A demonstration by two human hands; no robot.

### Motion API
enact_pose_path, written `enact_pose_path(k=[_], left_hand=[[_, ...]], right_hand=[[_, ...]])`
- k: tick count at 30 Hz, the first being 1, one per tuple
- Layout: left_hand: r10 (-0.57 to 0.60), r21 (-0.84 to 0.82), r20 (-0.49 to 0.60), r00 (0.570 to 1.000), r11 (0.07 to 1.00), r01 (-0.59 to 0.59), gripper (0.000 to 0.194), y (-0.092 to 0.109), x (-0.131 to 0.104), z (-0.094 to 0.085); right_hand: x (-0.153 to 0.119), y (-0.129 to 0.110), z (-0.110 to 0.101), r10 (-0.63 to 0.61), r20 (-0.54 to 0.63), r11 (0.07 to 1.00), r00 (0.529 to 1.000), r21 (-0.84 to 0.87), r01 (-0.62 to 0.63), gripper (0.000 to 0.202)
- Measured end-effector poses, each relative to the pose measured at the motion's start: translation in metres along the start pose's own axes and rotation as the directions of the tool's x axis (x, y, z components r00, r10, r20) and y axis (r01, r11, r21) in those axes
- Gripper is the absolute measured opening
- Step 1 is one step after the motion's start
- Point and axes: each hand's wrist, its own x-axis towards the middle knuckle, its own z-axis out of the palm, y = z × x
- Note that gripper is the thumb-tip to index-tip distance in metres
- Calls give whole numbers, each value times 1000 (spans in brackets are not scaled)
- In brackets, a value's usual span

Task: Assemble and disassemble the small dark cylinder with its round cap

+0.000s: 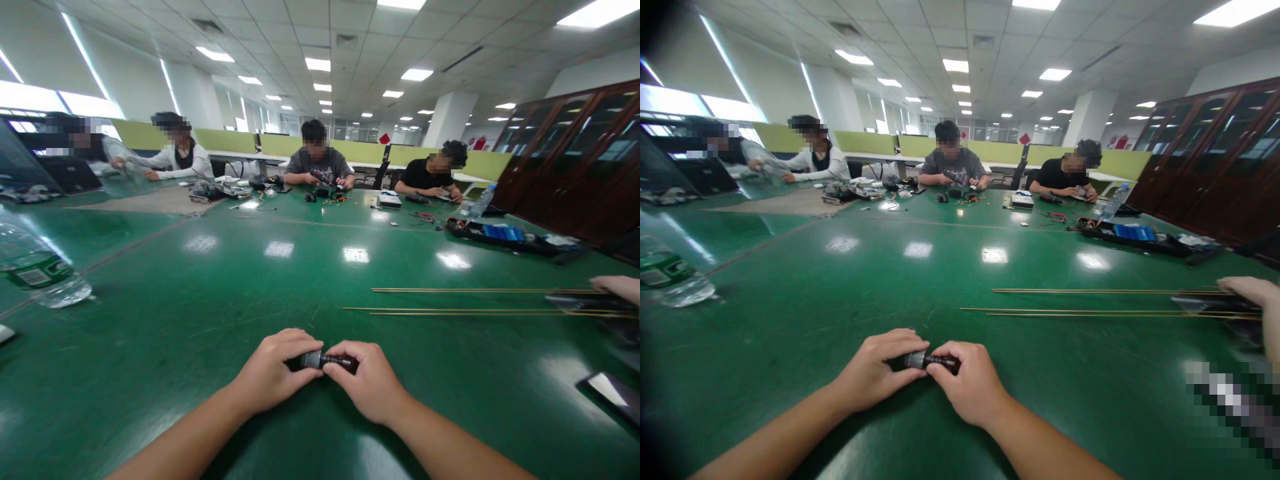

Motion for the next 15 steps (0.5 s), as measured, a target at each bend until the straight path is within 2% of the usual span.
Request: enact_pose_path(k=[15], left_hand=[[-18, 0, 3, 1000, 1000, 18, 36, 0, -1, -2]], right_hand=[[0, -3, -1, 9, 3, 1000, 1000, 13, -9, 9]])
